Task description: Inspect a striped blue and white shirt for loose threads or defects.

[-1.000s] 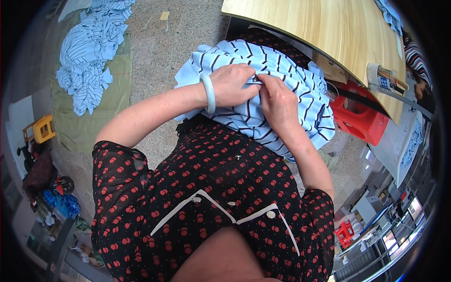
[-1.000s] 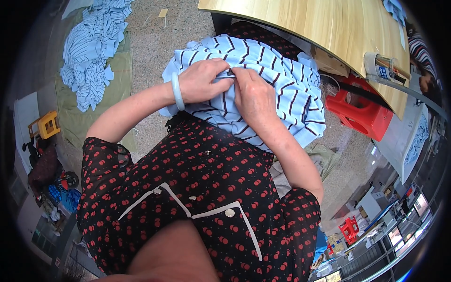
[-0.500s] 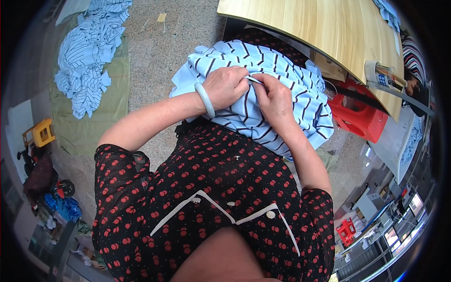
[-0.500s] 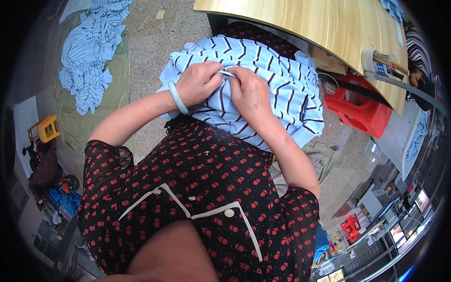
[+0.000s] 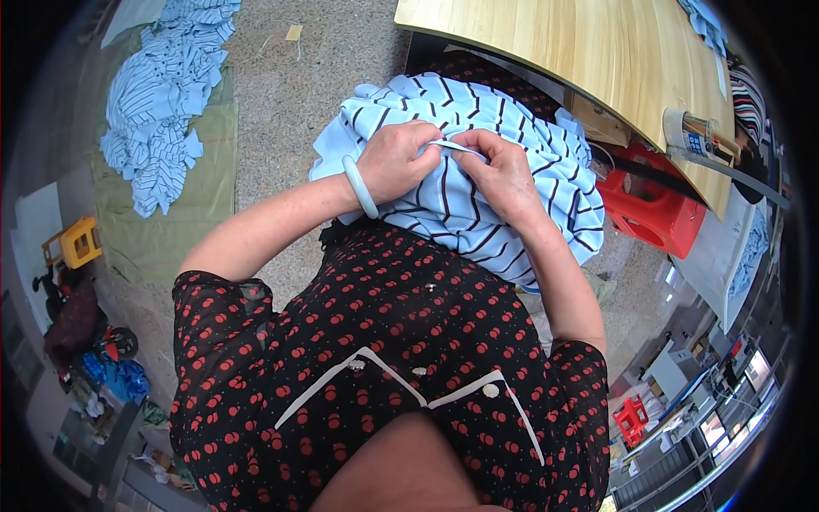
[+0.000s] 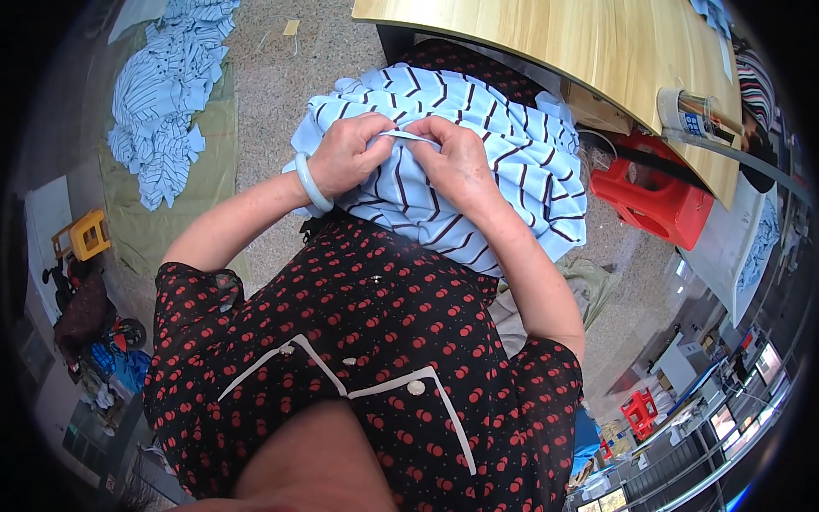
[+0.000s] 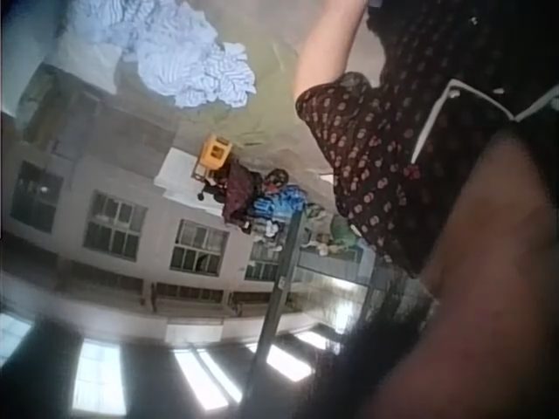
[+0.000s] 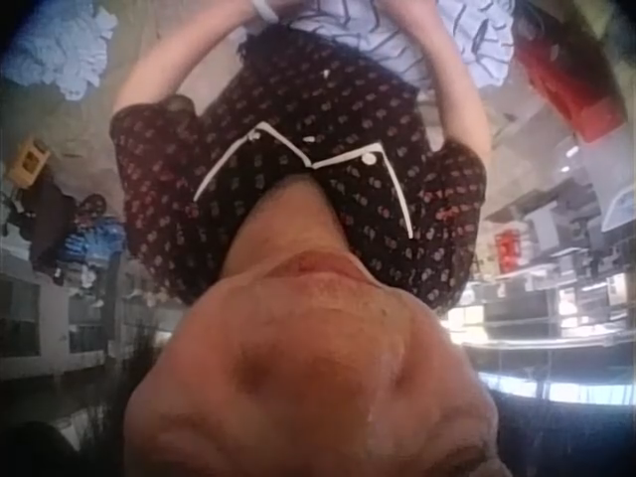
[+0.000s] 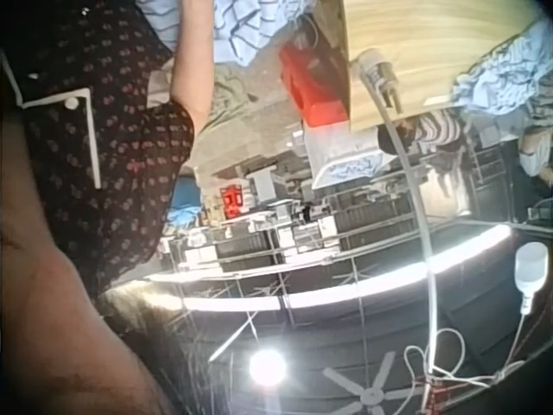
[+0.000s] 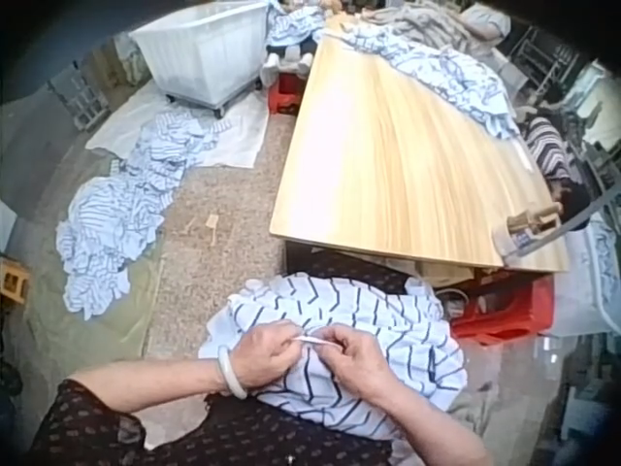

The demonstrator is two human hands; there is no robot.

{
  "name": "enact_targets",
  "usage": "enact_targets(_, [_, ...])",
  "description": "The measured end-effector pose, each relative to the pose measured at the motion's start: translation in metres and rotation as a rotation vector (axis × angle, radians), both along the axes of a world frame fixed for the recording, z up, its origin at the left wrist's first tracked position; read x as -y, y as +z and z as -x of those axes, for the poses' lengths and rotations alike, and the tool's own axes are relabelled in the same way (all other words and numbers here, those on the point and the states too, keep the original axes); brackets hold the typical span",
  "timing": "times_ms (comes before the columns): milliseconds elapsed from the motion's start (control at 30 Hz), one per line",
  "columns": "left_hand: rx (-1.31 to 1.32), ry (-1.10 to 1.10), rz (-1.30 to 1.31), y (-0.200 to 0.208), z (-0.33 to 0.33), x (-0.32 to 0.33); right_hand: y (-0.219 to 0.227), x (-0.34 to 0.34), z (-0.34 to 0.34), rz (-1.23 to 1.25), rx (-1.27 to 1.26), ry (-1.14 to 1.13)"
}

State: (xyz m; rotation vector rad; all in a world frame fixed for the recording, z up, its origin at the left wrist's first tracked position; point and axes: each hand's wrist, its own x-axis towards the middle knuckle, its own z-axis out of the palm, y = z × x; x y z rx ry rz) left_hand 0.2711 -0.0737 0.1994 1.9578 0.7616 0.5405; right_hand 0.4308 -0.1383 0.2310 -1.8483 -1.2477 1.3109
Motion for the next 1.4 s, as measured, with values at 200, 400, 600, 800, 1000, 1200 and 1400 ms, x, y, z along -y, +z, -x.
enact_targets(200, [0.028, 0.031, 0.013, 0.001, -0.001, 0.003, -0.006, 0.006, 0.002, -0.075, 0.063, -0.044])
enact_targets(400, [0.009, 0.035, -0.021, -0.001, -0.002, 0.001, -0.019, 0.013, 0.011, -0.364, 0.255, -0.049])
enact_targets(600, [-0.043, 0.035, -0.043, -0.001, -0.003, 0.000, -0.016, 0.012, 0.015, -0.566, 0.394, 0.050])
enact_targets(800, [-0.059, 0.001, -0.074, -0.002, 0.000, -0.003, -0.014, 0.010, 0.012, -0.504, 0.406, 0.155])
enact_targets(1000, [-0.062, -0.089, -0.061, -0.001, 0.007, -0.006, -0.014, 0.008, 0.009, -0.512, 0.342, 0.205])
enact_targets(1200, [-0.015, -0.214, -0.023, 0.005, 0.016, -0.017, -0.003, 0.001, 0.003, -0.458, 0.163, 0.266])
enact_targets(1400, [-0.040, -0.280, 0.038, 0.006, 0.020, -0.020, 0.017, -0.008, 0.006, -0.236, 0.117, 0.316])
